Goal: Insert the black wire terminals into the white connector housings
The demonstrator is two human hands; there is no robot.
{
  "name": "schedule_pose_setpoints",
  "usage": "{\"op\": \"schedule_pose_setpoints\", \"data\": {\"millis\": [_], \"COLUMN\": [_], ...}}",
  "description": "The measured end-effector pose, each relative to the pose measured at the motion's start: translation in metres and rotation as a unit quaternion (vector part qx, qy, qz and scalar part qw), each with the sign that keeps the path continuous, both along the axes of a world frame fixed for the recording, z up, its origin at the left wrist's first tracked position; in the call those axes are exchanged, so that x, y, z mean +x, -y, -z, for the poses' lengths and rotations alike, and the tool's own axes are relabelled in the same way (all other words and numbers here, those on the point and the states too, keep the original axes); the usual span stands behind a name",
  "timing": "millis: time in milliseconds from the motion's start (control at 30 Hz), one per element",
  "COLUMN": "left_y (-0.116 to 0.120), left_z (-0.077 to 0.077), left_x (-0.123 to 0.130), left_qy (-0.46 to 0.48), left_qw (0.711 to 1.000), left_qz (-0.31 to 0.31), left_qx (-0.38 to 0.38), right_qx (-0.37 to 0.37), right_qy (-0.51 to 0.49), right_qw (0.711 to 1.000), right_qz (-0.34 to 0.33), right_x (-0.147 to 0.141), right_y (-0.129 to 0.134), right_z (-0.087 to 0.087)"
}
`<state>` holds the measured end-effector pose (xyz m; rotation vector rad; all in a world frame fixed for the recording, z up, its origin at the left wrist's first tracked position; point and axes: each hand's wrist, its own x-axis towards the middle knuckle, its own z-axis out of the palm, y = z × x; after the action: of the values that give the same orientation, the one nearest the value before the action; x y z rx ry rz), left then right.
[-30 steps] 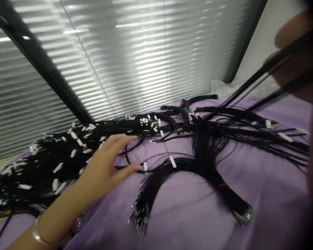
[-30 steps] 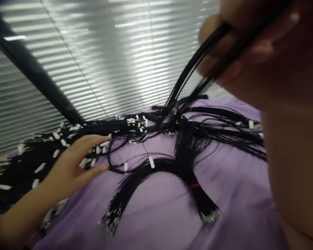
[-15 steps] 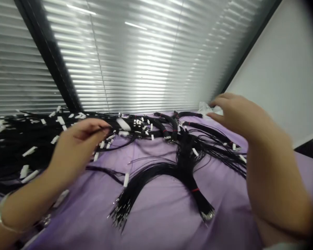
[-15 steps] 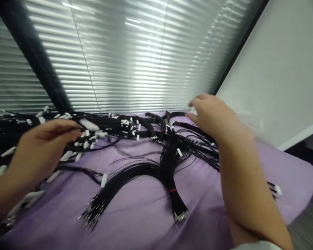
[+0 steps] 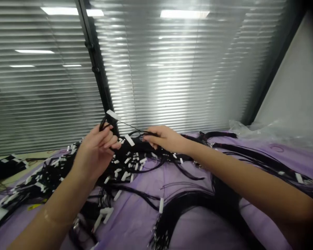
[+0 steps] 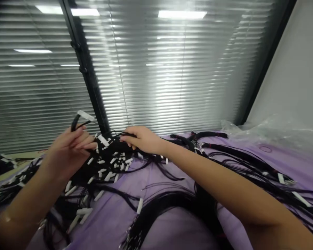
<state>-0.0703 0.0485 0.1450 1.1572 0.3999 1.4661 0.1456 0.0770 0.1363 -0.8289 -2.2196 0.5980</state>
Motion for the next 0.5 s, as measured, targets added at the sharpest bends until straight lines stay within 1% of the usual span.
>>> {"op": "schedule_pose_setpoints", "data": {"millis": [33, 100, 167, 233, 300, 367, 400, 433, 500], "left_y": [0.004, 0.014, 0.022, 0.027, 0.030, 0.031, 0.031, 0.031, 0.032], "left_z": [-0.007, -0.017, -0.022, -0.023, -0.021, -0.017, -0.015, -0.012, -0.006], "left_x": [-0.006, -0.017, -0.022, -0.022, -0.017, -0.011, -0.008, -0.006, -0.003], "left_qy": [0.009, 0.002, 0.009, -0.005, -0.040, -0.079, -0.095, -0.110, -0.142], "left_qw": [1.000, 0.999, 0.999, 1.000, 0.999, 0.995, 0.991, 0.986, 0.969], "left_qz": [0.004, -0.019, -0.010, -0.015, -0.032, -0.063, -0.081, -0.105, -0.166], "left_qx": [0.009, 0.031, 0.036, 0.017, 0.010, 0.023, 0.041, 0.067, 0.120], "right_qx": [-0.009, -0.021, -0.025, -0.022, 0.016, 0.085, 0.109, 0.116, 0.088], "right_qy": [-0.021, -0.053, -0.093, -0.134, -0.149, -0.122, -0.109, -0.104, -0.113], "right_qw": [1.000, 0.998, 0.994, 0.990, 0.989, 0.987, 0.985, 0.983, 0.984], "right_qz": [-0.009, -0.031, -0.050, -0.047, -0.005, 0.055, 0.077, 0.092, 0.103], "right_x": [0.003, 0.005, 0.004, 0.001, -0.002, -0.004, -0.004, -0.004, -0.004], "right_y": [0.002, 0.013, 0.028, 0.044, 0.060, 0.074, 0.080, 0.084, 0.090], "right_z": [-0.005, -0.014, -0.021, -0.027, -0.032, -0.035, -0.034, -0.033, -0.029]}}
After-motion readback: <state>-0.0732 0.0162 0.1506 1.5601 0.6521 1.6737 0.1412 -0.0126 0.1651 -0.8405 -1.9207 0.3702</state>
